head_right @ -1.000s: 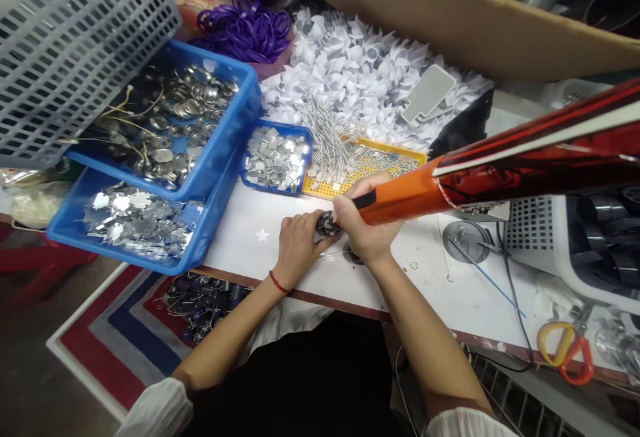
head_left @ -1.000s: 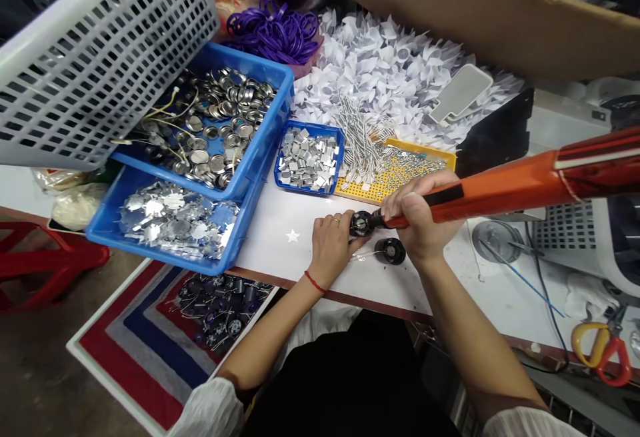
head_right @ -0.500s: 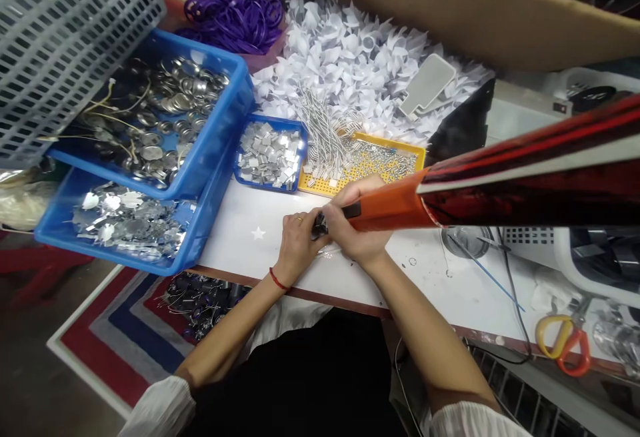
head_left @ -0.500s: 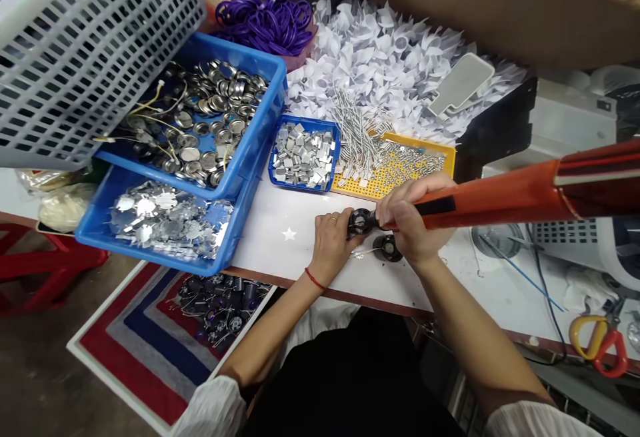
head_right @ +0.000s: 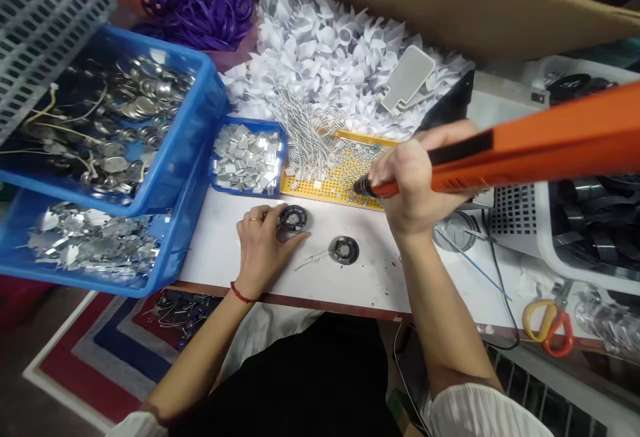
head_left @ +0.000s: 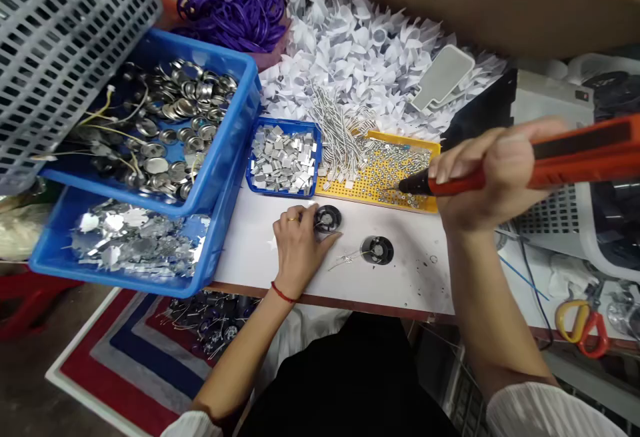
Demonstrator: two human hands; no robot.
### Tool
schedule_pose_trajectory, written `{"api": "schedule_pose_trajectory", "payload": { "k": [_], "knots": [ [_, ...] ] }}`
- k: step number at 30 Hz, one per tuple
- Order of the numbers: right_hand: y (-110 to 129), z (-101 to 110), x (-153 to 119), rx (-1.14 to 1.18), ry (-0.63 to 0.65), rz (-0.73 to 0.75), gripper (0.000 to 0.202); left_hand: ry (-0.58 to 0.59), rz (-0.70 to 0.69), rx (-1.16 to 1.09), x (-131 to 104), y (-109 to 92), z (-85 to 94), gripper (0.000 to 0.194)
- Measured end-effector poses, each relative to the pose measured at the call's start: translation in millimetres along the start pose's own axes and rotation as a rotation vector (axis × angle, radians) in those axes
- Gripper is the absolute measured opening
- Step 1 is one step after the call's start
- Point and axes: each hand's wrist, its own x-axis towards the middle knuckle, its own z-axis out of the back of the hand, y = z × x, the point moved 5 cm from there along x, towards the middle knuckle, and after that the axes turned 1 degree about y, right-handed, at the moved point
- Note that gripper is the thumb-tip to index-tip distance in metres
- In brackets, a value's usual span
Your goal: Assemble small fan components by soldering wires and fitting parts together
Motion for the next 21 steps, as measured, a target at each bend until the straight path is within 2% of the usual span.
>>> {"api": "schedule_pose_trajectory", "payload": {
  "k": [3, 4, 6, 8, 10, 13, 19, 21],
  "knots": [
    [-20, 5, 7, -0.061, -0.018, 0.013, 0.021, -0.110, -0.140, -0.045, -12, -23, 8.4, 0.061],
    [-29, 4, 5, -0.081, 0.006, -0.010, 0.024, -0.090, -0.230, -0.095, -18, -35, 4.4, 0.061],
    [-44, 0, -4, -0.117, 0.050, -0.051, 0.027, 0.026, -0.369, -0.173, -28, -59, -11.7, 0.069],
    [-52, -4, -11, -0.140, 0.073, -0.082, 0.027, 0.134, -0.393, -0.182, -33, -73, -29.6, 0.074],
    [-56, -6, -16, -0.148, 0.090, -0.113, 0.026, 0.191, -0.350, -0.157, -32, -76, -41.0, 0.067],
    [-57, -6, -18, -0.151, 0.107, -0.136, 0.026, 0.246, -0.292, -0.129, -26, -72, -43.5, 0.051],
    [-60, -4, -17, -0.152, 0.117, -0.134, 0.024, 0.328, -0.146, -0.065, -17, -59, -38.0, 0.049],
    [-59, -3, -17, -0.147, 0.108, -0.120, 0.023, 0.315, -0.132, -0.056, -15, -58, -40.2, 0.050]
  ]
}}
